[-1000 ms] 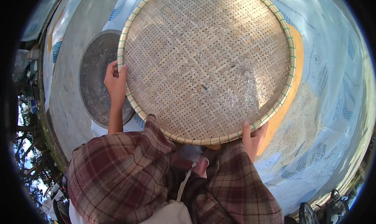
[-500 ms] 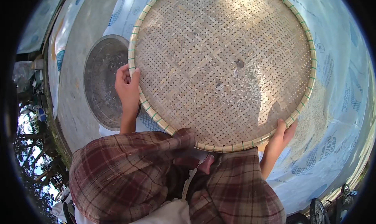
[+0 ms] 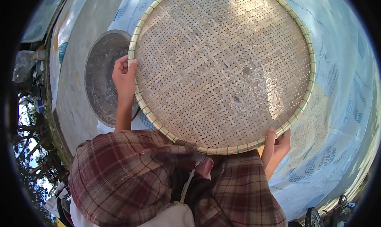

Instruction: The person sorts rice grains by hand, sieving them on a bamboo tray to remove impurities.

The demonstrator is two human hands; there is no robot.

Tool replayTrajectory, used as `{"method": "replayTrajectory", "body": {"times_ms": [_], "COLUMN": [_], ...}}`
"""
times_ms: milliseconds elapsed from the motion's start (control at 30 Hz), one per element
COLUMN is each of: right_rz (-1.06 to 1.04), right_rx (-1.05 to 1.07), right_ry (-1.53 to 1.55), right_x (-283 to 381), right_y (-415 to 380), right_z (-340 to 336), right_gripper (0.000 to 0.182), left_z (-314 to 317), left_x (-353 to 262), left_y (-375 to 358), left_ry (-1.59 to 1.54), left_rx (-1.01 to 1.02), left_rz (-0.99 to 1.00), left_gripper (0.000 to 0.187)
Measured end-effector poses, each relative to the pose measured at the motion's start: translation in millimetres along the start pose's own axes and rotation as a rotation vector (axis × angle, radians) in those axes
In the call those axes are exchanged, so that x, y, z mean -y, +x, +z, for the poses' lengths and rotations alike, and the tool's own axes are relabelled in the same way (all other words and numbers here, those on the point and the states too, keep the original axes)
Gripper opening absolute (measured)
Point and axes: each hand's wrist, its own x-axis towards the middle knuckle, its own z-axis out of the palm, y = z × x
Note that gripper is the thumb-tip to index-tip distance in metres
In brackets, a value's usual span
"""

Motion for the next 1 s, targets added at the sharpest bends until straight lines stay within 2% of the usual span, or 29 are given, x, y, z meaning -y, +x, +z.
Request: {"method": "replayTrajectory", "body": {"times_ms": [33, 100, 200, 233, 300, 333, 467, 600, 700, 767, 800, 867, 1000], "right_rz": [-0.002, -0.034, -0.140, -0.135, 0.129, 0.070, 0.031, 0.092, 0.038, 0.054, 0.056, 0.034, 0.128], "right_rx": [0.053, 0.084, -0.125, -0.130, 0.014, -0.021, -0.020, -0.008, 0.051, 0.019, 0.018, -0.133, -0.040], "right_ry": [-0.087, -0.021, 0.170, 0.160, -0.022, 0.072, 0.090, 0.056, 0.014, 0.089, 0.093, 0.187, 0.155], "right_x": [6.1, -0.2, -14.2, -15.6, -11.4, -17.9, -27.7, -28.9, -27.1, -20.1, -22.9, -31.1, -19.0], "right_y": [-5.1, -4.6, 9.9, 10.2, 10.8, 7.2, 1.3, 4.9, 8.3, 3.5, 4.2, 9.2, 14.1], "right_z": [10.4, 21.2, 14.3, 7.6, -4.8, 1.5, 9.5, 5.9, 2.1, 8.7, 10.5, 9.5, -28.2], "right_gripper": [0.038, 0.040, 0.036, 0.036, 0.035, 0.036, 0.037, 0.038, 0.038, 0.033, 0.033, 0.032, 0.032], "left_z": [-2.2, -8.7, 6.3, 10.1, 12.4, 13.1, 11.6, 12.6, 11.0, 9.0, 6.3, 2.6, 11.7], "left_x": [2.1, 6.9, -0.7, 2.9, 9.4, 9.6, 5.5, 8.9, -4.9, -19.2, -26.3, -40.3, -53.3], "left_y": [2.6, 9.6, -7.3, -11.4, -9.6, -8.1, -3.5, -4.1, -2.7, -1.5, -0.8, -4.1, -1.9], "left_ry": [0.005, 0.131, 0.176, 0.152, 0.186, 0.194, 0.256, 0.250, 0.336, 0.423, 0.426, 0.400, 0.263], "left_rx": [-0.022, -0.076, -0.031, 0.001, 0.004, -0.002, 0.002, -0.009, 0.032, 0.029, 0.031, 0.028, 0.121], "left_rz": [-0.005, 0.087, 0.071, 0.071, 0.056, 0.067, 0.057, 0.103, 0.081, 0.074, 0.078, 0.090, 0.113], "left_gripper": [0.023, 0.022, 0.021, 0.020, 0.020, 0.020, 0.021, 0.022, 0.023, 0.023, 0.023, 0.023, 0.023]}}
